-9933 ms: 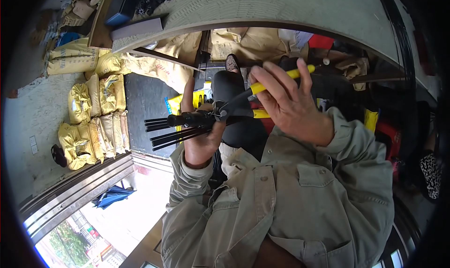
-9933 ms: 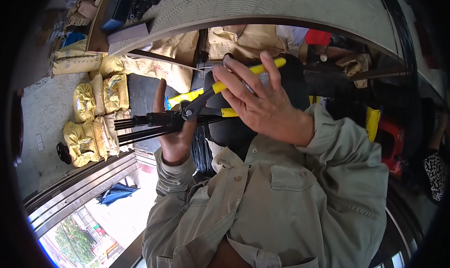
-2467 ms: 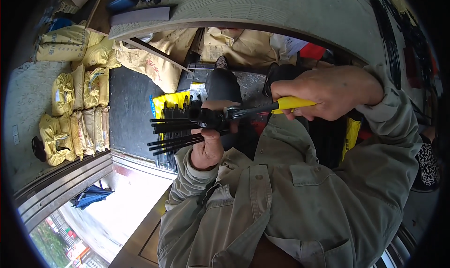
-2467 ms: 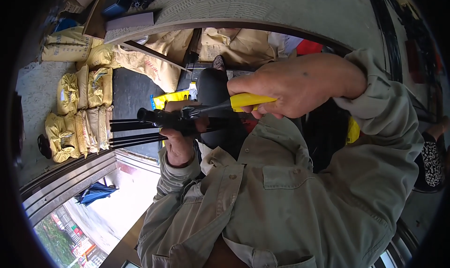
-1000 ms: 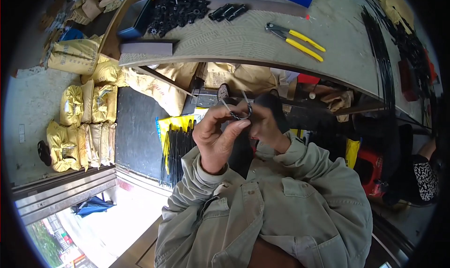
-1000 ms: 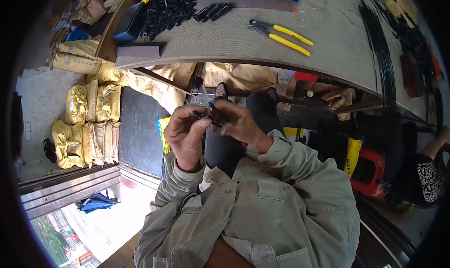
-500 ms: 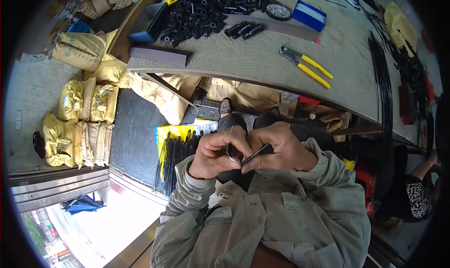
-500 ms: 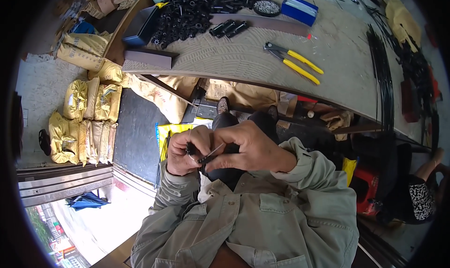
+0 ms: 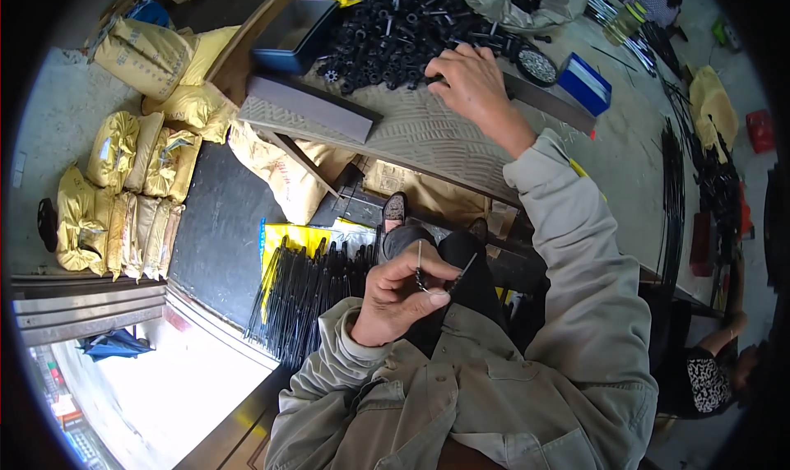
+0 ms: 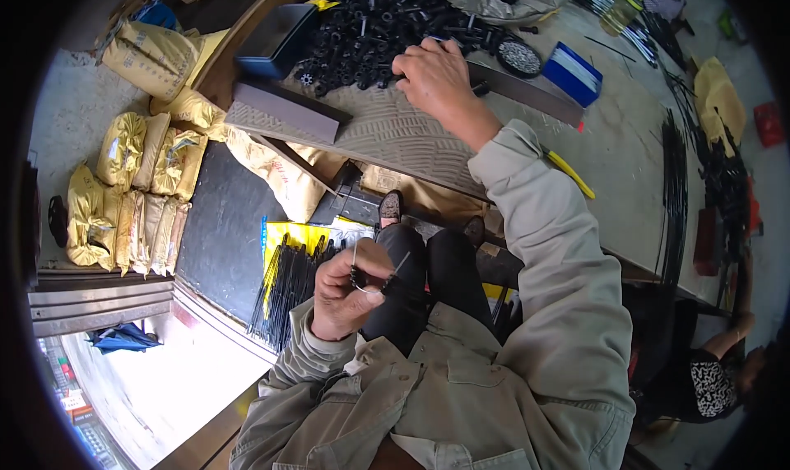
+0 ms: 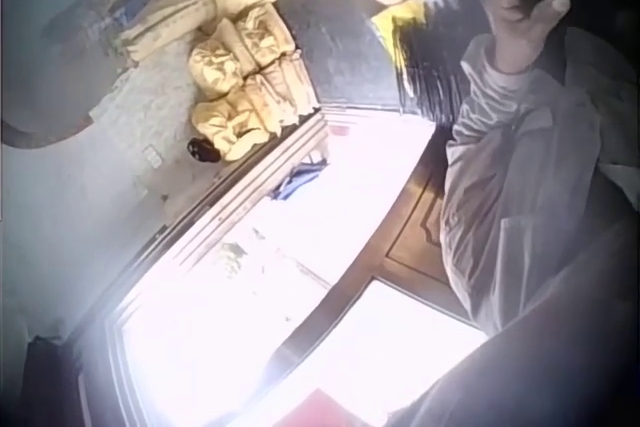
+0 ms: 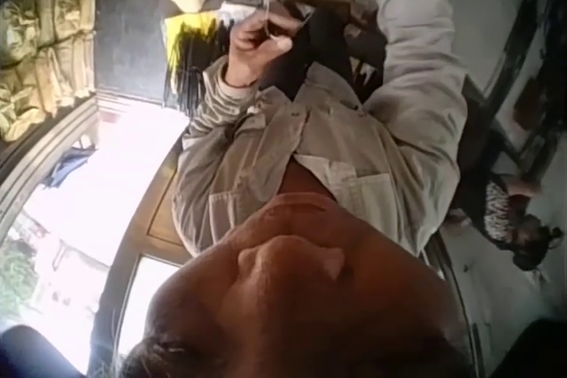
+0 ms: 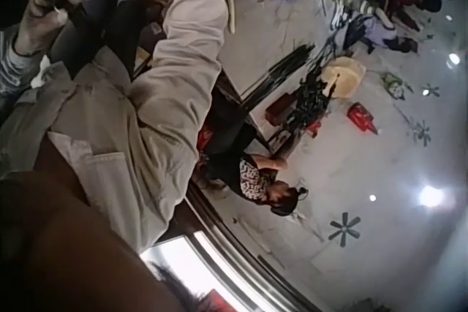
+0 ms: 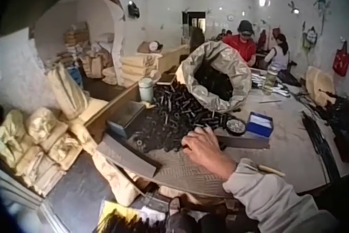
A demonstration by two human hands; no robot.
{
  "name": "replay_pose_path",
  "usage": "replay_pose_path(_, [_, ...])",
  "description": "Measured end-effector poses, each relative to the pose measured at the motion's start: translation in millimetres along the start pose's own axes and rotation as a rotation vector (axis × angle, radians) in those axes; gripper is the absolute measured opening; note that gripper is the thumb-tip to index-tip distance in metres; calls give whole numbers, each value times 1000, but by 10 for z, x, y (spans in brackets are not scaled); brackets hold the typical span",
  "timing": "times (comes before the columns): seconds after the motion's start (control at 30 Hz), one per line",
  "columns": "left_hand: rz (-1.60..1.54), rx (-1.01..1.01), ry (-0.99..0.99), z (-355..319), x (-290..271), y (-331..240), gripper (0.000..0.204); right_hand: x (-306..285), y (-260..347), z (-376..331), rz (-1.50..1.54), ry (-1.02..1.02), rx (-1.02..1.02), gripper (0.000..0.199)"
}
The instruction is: Assembling industrial brush components by inserting bristle bundles into plastic bases and securing them.
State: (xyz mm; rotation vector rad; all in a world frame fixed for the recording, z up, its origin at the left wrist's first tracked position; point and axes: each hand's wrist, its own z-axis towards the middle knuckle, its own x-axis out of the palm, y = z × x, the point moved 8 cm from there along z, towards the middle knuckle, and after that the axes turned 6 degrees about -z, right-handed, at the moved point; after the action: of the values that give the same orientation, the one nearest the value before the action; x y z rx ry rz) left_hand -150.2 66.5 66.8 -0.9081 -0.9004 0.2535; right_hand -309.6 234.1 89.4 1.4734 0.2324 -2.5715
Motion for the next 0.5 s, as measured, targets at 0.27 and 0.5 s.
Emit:
replay_pose_path(0.27, [-132,-87,-88,-129,36,103,21,-100,120,-83,-50,-172,27,14])
replay_pose_path(0.5, [-58,32,-297,-53,183,7,23,-1247,705,-762,1452,369,301,20])
